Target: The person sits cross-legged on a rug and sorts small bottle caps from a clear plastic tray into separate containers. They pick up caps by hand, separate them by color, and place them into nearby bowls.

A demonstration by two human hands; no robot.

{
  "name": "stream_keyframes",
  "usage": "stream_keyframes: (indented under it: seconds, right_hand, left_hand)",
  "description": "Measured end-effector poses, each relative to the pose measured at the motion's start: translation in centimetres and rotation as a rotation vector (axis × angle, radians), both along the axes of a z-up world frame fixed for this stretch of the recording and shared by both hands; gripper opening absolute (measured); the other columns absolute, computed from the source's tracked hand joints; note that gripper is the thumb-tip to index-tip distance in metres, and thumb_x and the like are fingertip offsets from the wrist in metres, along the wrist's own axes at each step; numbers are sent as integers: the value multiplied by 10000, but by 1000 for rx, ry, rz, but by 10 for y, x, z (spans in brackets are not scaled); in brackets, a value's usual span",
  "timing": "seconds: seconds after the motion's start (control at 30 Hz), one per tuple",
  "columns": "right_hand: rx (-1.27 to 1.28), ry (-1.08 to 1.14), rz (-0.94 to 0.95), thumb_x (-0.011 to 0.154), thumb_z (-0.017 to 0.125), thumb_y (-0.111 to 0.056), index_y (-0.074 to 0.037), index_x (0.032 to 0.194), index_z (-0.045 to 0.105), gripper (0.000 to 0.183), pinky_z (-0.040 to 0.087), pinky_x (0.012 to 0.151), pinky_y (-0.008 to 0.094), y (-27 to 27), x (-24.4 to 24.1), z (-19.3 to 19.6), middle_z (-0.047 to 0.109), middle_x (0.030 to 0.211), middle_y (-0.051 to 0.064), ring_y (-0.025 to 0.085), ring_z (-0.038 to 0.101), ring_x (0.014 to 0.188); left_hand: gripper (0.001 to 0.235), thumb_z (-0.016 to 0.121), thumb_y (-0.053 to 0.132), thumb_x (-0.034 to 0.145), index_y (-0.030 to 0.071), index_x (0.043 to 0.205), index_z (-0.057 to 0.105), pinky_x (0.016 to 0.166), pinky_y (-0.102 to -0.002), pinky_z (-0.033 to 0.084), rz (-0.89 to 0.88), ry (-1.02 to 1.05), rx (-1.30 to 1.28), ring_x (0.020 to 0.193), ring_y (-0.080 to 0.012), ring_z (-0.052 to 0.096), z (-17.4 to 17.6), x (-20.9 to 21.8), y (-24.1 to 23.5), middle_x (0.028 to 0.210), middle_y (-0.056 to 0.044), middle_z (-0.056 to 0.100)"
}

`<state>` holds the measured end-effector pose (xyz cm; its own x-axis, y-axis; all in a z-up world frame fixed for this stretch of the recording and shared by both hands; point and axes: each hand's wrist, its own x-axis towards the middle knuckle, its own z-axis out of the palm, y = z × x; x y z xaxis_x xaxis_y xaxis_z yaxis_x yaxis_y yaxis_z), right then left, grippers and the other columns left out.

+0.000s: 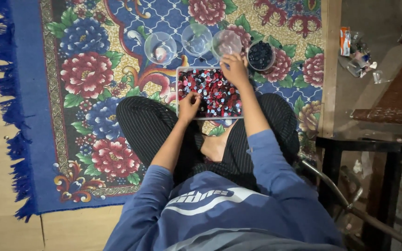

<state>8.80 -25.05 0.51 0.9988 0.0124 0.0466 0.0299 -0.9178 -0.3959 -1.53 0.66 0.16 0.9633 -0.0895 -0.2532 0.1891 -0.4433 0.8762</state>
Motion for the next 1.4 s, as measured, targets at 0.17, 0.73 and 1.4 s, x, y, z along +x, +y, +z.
stream_keyframes:
  seconds: [0.17, 0.73, 1.4]
  right_hand:
    - [81, -50, 26, 985, 642, -377, -278, 1043, 784, 182, 232, 1156, 565, 20, -8, 20, 681, 1341, -70, 254, 490, 1361]
    - [92, 134, 218, 1021, 575, -453, -221, 1301, 710, 388, 225, 1186, 632, 89, -1, 29, 626, 1414, -34, 293, 407, 1441]
    - [49, -52, -2, 1030, 636, -436, -244, 1278, 726, 326, 288, 1127, 530, 32, -32, 20, 587, 1431, 27, 268, 449, 1393]
  left_hand:
    - [117, 706, 244, 939, 208, 1042, 750, 854, -450, 581, 5, -19, -18, 955, -332, 740, 1, 1, -2, 928, -79, 780]
    - [138, 710, 259, 937, 228, 1064, 754, 836, -431, 585, 17, 9, -28, 926, -310, 746, -6, -1, 0, 914, -47, 782]
    - [132, 700, 262, 941, 233, 1059, 750, 840, -442, 590, 23, -1, 0, 945, -317, 745, 0, -4, 0, 939, -57, 785]
